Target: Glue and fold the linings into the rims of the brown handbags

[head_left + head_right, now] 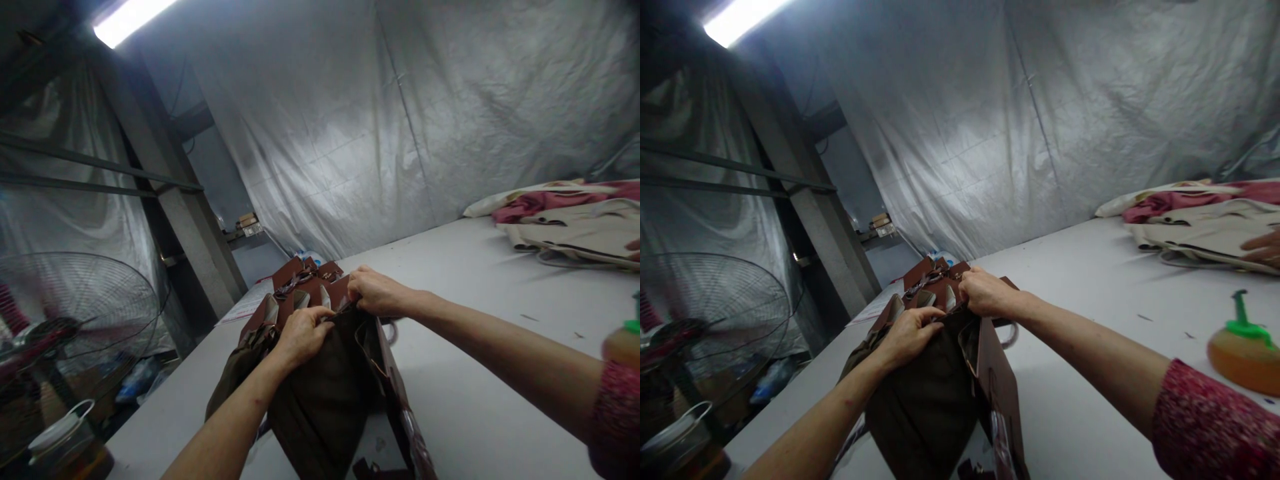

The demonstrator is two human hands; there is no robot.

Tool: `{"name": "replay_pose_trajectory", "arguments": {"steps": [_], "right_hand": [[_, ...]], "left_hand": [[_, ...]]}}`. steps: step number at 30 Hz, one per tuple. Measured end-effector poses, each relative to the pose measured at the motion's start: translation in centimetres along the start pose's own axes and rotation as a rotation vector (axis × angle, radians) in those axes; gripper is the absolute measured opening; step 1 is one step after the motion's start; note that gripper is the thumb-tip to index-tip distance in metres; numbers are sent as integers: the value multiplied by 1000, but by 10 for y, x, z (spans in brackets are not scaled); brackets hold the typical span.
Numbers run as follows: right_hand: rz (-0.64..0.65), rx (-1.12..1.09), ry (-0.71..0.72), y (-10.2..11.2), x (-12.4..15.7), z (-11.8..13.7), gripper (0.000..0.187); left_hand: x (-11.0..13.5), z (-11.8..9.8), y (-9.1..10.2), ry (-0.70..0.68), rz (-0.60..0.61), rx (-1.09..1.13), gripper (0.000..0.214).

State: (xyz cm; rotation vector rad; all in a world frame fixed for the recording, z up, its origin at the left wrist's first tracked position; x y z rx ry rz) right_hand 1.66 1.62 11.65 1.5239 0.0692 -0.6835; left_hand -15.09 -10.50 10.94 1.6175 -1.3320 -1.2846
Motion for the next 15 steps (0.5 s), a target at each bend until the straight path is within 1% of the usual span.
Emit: {"name": "replay_pose_trajectory", "arguments": {"steps": [3, 5, 10, 15], "right_hand": [[19, 3, 52, 1, -2, -1, 19], [12, -25, 60, 0, -2, -5, 16], [-29, -70, -6, -7, -4, -13, 13], [-73, -128, -28, -10, -3, -8, 14]], "left_hand": [[0, 1, 0, 8, 0, 6, 28], [1, 2, 1, 16, -8, 11, 28], [4, 2, 2, 28, -14, 15, 29], [6, 3, 4, 13, -6, 3, 29]]}}
Point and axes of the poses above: each hand's wrist, its own x-axis away from the middle knuckle, its own y-axis out of the back of the hand, z = x × y, the point moved 1 cm from there along -x, towards the middle knuckle, and after that the axes turned 3 degrees about z, right-handed, at the moved point
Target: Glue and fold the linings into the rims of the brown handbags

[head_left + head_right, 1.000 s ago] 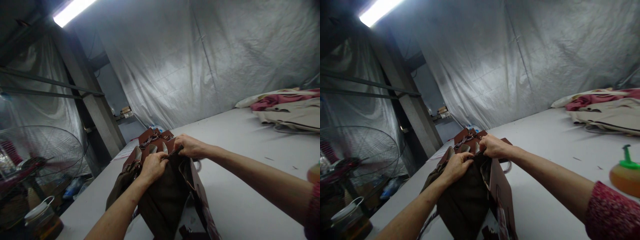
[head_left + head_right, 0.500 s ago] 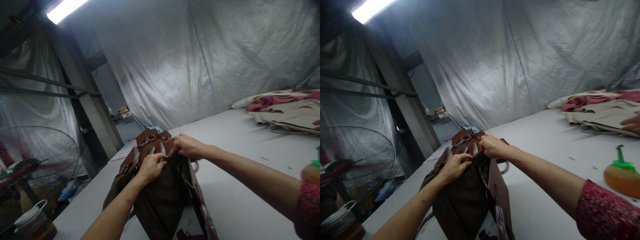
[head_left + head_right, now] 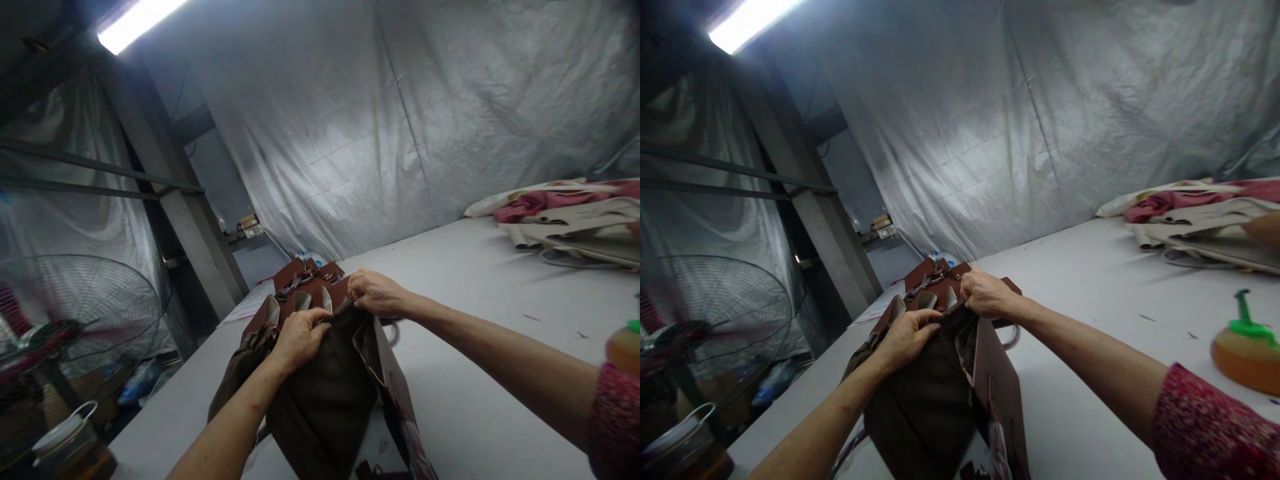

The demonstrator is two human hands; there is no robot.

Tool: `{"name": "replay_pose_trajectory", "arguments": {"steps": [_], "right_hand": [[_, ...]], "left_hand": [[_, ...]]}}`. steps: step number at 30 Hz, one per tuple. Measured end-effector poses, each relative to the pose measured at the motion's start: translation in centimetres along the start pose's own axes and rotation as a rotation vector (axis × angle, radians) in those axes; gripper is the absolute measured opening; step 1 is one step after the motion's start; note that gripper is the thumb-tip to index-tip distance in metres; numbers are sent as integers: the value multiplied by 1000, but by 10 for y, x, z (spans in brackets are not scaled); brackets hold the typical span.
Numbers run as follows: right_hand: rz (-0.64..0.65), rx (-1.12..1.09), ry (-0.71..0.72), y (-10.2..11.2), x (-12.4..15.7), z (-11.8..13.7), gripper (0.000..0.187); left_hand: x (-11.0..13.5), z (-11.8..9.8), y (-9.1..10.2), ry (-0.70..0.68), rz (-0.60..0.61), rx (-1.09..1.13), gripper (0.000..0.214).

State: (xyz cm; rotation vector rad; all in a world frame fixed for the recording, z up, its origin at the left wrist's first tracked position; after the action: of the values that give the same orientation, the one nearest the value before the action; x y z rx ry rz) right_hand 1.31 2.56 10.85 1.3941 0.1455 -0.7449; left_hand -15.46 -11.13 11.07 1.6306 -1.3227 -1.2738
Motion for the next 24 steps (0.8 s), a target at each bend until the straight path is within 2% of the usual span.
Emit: {"name": "replay_pose_trajectory", "arguments": {"steps": [4, 10, 18, 24], "right_hand": [[-1, -55, 12, 2, 3, 4, 20], [65, -88, -25, 5, 9, 12, 26], [131, 38, -7, 6, 2, 27, 8], [24, 19, 116, -2, -1, 25, 15]], "left_hand": [[1, 3, 0, -4, -13, -7, 29], [2, -2, 1, 25, -11, -12, 29], [-2, -5, -2, -16, -4, -30, 29], [-4, -4, -6, -12, -38, -80, 29]]}}
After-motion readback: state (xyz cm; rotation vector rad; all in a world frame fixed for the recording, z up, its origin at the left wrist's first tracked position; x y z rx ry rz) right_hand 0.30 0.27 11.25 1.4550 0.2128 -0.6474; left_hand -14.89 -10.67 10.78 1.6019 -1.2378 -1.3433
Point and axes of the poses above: each hand's wrist, its own x-axis away from the middle knuckle, its own y-axis out of the back of the hand, z = x × y, the point moved 1 cm from there along -x, towards the middle knuckle, and after that the axes turned 3 degrees about z, right-handed, at the moved point
